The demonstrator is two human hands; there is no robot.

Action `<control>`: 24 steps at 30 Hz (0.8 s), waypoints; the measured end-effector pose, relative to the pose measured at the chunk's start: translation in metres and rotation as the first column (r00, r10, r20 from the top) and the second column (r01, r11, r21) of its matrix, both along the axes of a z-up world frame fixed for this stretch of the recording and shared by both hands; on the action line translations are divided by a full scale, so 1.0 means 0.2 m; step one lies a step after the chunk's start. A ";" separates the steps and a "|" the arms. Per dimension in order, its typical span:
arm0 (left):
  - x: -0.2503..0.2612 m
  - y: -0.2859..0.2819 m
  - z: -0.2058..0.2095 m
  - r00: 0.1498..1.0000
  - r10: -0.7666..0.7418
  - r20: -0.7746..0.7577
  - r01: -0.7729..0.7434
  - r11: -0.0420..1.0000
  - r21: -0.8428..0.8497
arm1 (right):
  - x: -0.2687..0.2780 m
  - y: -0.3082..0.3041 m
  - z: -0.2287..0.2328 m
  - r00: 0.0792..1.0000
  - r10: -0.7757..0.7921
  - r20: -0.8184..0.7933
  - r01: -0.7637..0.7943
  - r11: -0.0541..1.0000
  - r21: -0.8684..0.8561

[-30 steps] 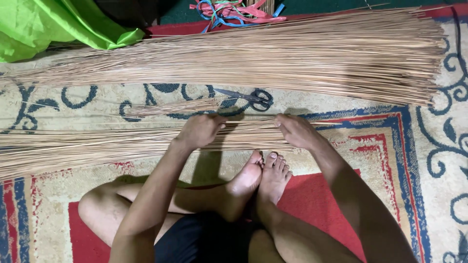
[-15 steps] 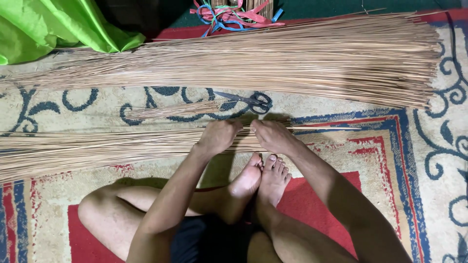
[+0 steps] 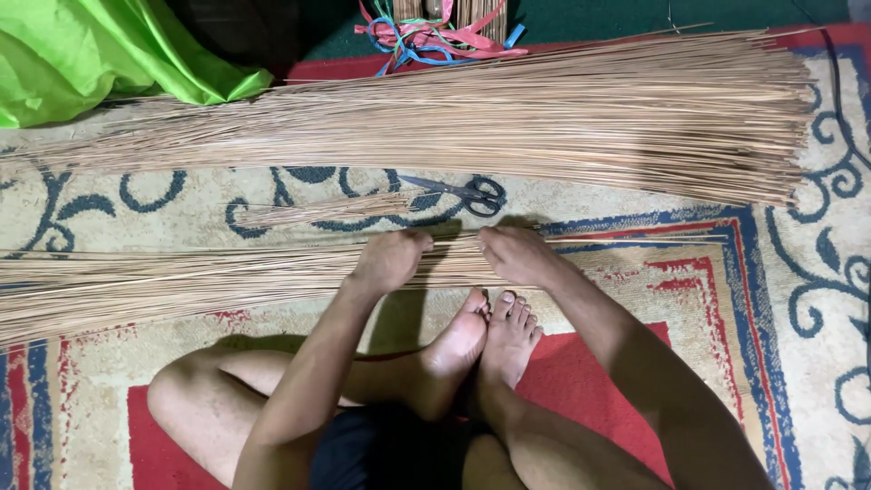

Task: Sorting and cutting long thin wooden sticks to a uniform length using scissors while sitting on the floor.

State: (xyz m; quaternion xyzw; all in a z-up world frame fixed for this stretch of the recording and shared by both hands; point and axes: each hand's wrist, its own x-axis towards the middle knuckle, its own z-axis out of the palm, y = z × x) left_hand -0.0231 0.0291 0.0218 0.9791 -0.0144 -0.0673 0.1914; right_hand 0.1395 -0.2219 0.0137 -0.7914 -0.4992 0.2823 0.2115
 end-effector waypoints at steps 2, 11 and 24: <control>0.03 -0.08 -0.08 0.999 0.002 0.033 -0.003 1.000 0.020 | -0.07 0.07 0.04 1.000 0.021 0.008 -0.022 0.999 0.026; -0.09 0.11 0.13 0.997 0.075 -0.015 -0.076 0.996 -0.036 | 0.08 -0.10 0.06 0.997 -0.076 -0.006 0.075 0.996 -0.043; 0.09 -0.24 -0.05 0.989 0.078 0.123 -0.070 0.996 -0.063 | -0.13 0.11 0.22 0.998 0.043 -0.045 -0.043 0.999 0.014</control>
